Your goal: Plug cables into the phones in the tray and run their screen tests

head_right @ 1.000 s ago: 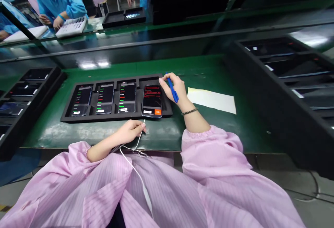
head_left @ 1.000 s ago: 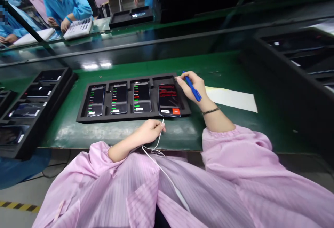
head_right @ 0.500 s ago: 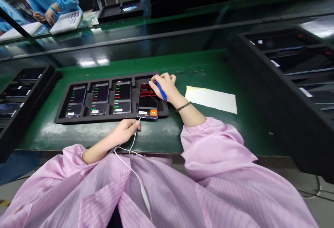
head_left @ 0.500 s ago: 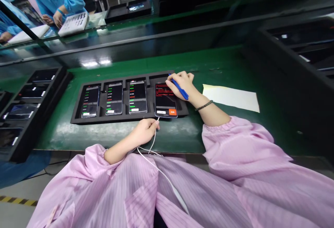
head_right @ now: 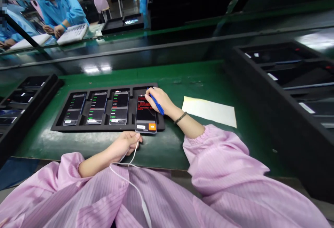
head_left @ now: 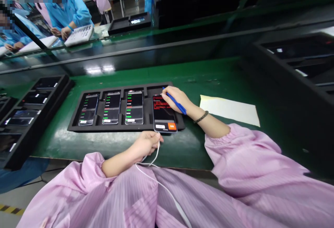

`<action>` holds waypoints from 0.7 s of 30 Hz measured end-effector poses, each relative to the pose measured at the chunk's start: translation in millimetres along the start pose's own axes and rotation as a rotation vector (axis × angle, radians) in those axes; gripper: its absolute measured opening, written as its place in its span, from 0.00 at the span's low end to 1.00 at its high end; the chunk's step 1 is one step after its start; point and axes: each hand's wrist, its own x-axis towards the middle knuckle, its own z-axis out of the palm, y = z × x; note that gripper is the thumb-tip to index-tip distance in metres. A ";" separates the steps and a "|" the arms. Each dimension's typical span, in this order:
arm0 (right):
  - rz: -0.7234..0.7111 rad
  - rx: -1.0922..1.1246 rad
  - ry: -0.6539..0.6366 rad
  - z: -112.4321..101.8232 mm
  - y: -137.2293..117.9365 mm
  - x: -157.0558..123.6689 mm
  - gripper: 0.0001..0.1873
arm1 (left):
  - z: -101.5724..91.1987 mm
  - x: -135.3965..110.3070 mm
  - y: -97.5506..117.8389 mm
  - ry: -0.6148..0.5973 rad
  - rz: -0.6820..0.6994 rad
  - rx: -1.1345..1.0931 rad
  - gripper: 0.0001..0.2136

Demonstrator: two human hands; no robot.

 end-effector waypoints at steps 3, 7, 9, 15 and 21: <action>-0.050 0.017 0.018 -1.6 -3.0 -1.2 0.13 | 5.3 -2.4 -2.5 -0.039 -0.058 -0.043 0.17; -0.101 0.036 0.066 0.4 -2.3 -1.6 0.14 | 5.5 -1.0 -4.7 -0.027 -0.049 0.021 0.21; -0.116 0.047 0.091 2.6 -0.6 -2.2 0.15 | 4.1 1.0 -6.4 -0.019 -0.031 0.102 0.24; -0.140 0.084 0.111 6.7 3.6 -5.0 0.15 | 6.9 5.6 -13.9 0.053 0.082 0.104 0.28; -0.139 0.125 0.110 6.0 1.7 -5.7 0.14 | 9.7 3.0 -8.8 0.020 -0.045 -0.045 0.24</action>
